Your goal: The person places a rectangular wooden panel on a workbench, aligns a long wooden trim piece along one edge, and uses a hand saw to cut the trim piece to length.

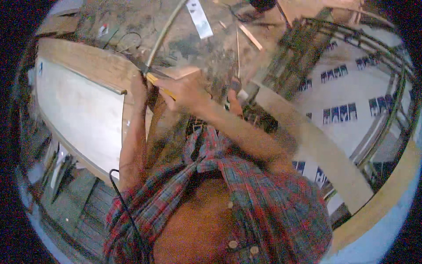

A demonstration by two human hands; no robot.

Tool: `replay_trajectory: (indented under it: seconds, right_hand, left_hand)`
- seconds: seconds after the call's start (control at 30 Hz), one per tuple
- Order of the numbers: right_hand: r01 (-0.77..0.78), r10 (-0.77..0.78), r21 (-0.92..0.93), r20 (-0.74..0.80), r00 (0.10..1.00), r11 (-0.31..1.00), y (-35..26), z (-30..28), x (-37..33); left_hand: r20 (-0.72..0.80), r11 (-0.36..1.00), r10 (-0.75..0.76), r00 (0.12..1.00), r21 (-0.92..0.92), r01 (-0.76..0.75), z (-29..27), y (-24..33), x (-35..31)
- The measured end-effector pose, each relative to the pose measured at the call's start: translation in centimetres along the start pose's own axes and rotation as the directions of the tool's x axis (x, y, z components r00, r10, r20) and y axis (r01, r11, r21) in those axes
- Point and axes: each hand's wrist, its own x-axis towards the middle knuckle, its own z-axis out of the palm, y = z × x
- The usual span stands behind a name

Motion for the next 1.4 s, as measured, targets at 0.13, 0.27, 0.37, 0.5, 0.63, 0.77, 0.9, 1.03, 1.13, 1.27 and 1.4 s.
replay_trajectory:
  seconds: [0.13, 0.27, 0.37, 0.5, 0.63, 0.77, 0.9, 1.03, 1.13, 1.27, 1.4]
  right_hand:
    - [-0.131, 0.131, 0.001, 0.106, 0.986, 0.991, -2.9, -1.5, -3.9]
    - [-0.087, 0.085, 0.018, 0.097, 0.992, 0.996, -3.6, -3.3, -6.3]
    - [-0.147, 0.148, -0.020, 0.106, 0.983, 0.989, -3.8, -0.7, 0.2]
    - [-0.070, 0.070, 0.014, -0.015, 0.997, 0.997, -2.6, 1.6, 1.3]
    - [-0.055, 0.067, -0.143, 0.086, 0.994, 0.988, -5.8, -4.3, -4.7]
    - [-0.101, 0.111, -0.130, 0.075, 0.991, 0.986, -6.9, -3.1, -0.7]
    - [0.062, -0.062, -0.093, 0.009, 0.998, 0.994, -3.6, 1.8, 3.7]
    - [0.014, 0.018, -0.293, 0.106, 0.994, 0.956, -8.7, -2.7, -1.5]
    - [-0.181, 0.196, -0.142, 0.097, 0.976, 0.973, -9.4, -4.3, -3.4]
    - [0.056, -0.050, -0.138, 0.049, 0.998, 0.989, -2.8, 2.0, 4.1]
    - [-0.082, 0.088, -0.079, 0.078, 0.993, 0.993, -5.5, 1.2, 2.3]
  left_hand:
    - [0.092, 0.987, -0.157, 0.983, 0.024, 0.156, -1.8, 0.0, -1.5]
    - [-0.056, 0.989, -0.145, 0.988, -0.033, 0.143, -2.2, -0.3, -0.6]
    - [-0.024, 0.982, -0.177, 0.984, -0.066, 0.175, -3.2, 1.5, 1.0]
    - [0.073, 0.969, -0.231, 0.970, -0.073, 0.236, -2.9, 1.5, -0.1]
    - [0.056, 0.962, -0.267, 0.962, -0.039, 0.269, -2.9, -0.2, -1.4]
    - [0.098, 0.968, -0.230, 0.968, -0.079, 0.238, -3.9, 0.6, 0.0]
    - [-0.012, 0.979, -0.153, 0.988, -0.135, 0.150, -3.3, 0.9, 0.8]
    - [0.057, 0.976, -0.215, 0.975, -0.034, 0.217, -2.8, -0.5, 0.2]
    - [-0.017, 0.976, -0.211, 0.977, -0.052, 0.210, -2.6, 0.2, -1.3]
    - [0.054, 0.969, -0.199, 0.979, -0.139, 0.204, -3.2, 1.3, 0.6]
    - [0.101, 0.953, -0.260, 0.960, -0.132, 0.272, -3.8, 0.8, 0.3]
